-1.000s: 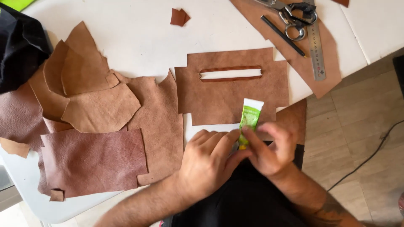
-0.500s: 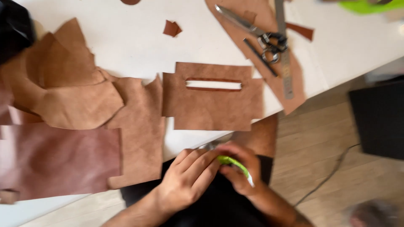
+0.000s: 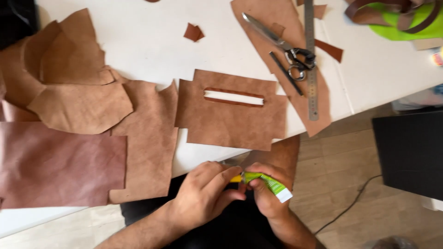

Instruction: Applying glue to the edges of leather pieces and folding them to prepare for assembly.

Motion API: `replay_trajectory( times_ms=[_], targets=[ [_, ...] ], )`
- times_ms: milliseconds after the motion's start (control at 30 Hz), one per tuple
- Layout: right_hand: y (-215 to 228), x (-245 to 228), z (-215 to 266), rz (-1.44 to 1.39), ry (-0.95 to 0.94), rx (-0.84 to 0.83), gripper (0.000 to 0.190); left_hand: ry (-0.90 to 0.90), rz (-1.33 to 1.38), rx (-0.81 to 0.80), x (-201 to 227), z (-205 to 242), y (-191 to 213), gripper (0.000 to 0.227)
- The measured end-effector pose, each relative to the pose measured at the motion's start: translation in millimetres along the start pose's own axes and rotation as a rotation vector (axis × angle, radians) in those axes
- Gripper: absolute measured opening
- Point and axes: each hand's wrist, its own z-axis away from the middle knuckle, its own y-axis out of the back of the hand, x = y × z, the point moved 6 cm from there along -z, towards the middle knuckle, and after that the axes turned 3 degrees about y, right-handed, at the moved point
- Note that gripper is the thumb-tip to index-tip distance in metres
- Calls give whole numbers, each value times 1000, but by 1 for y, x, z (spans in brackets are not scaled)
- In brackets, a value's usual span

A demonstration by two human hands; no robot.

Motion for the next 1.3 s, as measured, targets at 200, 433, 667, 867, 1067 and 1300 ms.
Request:
replay_trajectory(
  times_ms=[200, 433, 667, 867, 1067, 1300],
  targets=[
    [-23, -48, -22, 160, 228, -112, 38, 345, 167, -71, -23, 7, -9, 29],
    [-18, -61, -17, 352, 700, -111, 21, 1053, 490, -23, -69, 21, -31, 49],
    [50, 1, -45, 103, 197, 197, 37, 1001, 956, 197, -94, -9, -7, 27],
    [89, 47, -100, -3, 215, 119, 35, 658, 425, 91, -105, -71, 3, 21],
    [47, 12, -157, 322, 424, -143, 21, -66, -524, -153, -107, -95, -37, 19],
    [38, 22, -169, 567, 415, -202, 12, -197, -695, -174, -114, -88, -50, 41]
  ],
)
